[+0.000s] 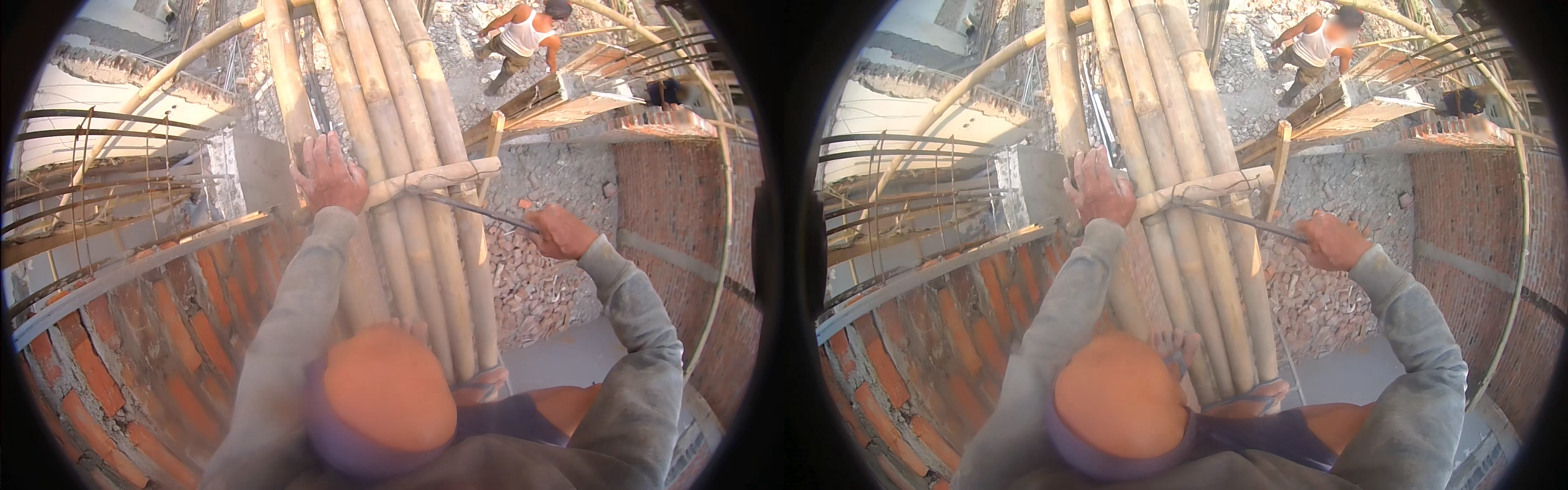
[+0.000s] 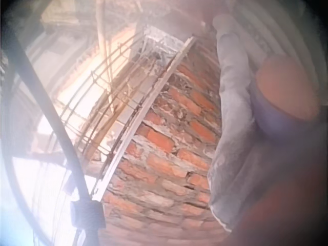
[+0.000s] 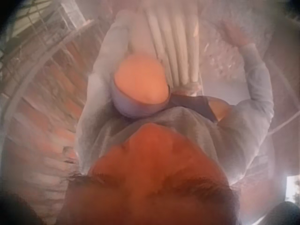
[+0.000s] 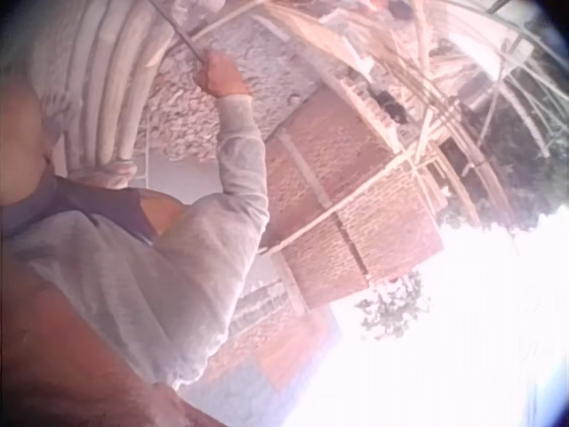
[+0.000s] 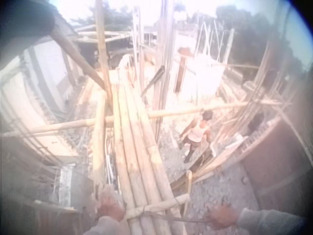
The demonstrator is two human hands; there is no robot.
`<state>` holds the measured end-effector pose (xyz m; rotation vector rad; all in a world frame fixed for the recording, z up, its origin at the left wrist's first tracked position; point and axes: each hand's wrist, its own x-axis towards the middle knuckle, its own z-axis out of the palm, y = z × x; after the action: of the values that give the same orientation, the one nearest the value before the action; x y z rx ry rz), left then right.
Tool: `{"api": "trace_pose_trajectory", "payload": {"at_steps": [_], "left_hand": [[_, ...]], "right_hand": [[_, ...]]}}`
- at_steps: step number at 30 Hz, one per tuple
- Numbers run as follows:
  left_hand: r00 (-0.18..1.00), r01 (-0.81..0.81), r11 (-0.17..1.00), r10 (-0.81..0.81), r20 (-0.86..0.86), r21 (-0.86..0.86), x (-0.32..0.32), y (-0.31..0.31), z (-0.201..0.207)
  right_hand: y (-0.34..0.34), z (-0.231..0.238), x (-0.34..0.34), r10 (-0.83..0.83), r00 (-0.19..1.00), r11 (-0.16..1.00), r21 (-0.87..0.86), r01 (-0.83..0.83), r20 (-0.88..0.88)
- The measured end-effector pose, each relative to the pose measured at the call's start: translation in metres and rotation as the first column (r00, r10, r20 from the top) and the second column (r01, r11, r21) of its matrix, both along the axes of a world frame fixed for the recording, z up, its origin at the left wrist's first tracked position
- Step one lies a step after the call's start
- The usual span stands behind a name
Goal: The person secures bamboo poles together on a scaffold using wire and a metal tool. They wrap the wire around the poles, twist it to tighten the joint, and adjust the poles to ensure stability.
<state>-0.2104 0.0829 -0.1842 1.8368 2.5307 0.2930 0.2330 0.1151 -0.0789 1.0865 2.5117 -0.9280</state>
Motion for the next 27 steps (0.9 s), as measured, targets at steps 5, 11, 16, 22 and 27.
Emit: {"api": "trace_pose_trajectory", "payload": {"at_steps": [5, 11, 16, 22, 27], "left_hand": [[0.991, -0.119, 0.992, 0.115, 0.066, 0.048, -0.002, -0.004, -0.003], [0.981, -0.178, 0.982, 0.172, 0.091, 0.067, -0.002, -0.002, -0.004], [0.988, -0.15, 0.986, 0.147, 0.044, 0.066, 0.001, 0.003, -0.001], [0.977, -0.195, 0.981, 0.195, 0.085, -0.008, 0.003, 0.006, 0.002], [0.983, -0.184, 0.983, 0.184, 0.025, 0.003, 0.003, 0.005, 0.003]], "right_hand": [[-0.047, 0.035, -0.03, -0.079, 0.996, 0.995, -0.071, 0.076, -0.033], [-0.078, 0.075, -0.072, -0.686, 0.638, 0.016, -0.87, 0.494, 0.35], [-0.063, 0.076, -0.073, -0.558, 0.828, 0.601, -0.712, 0.364, -0.048], [-0.061, 0.074, -0.071, -0.467, 0.858, 0.367, -0.836, 0.408, 0.213], [-0.031, 0.088, -0.079, -0.32, 0.924, 0.579, -0.729, 0.364, 0.207]]}}
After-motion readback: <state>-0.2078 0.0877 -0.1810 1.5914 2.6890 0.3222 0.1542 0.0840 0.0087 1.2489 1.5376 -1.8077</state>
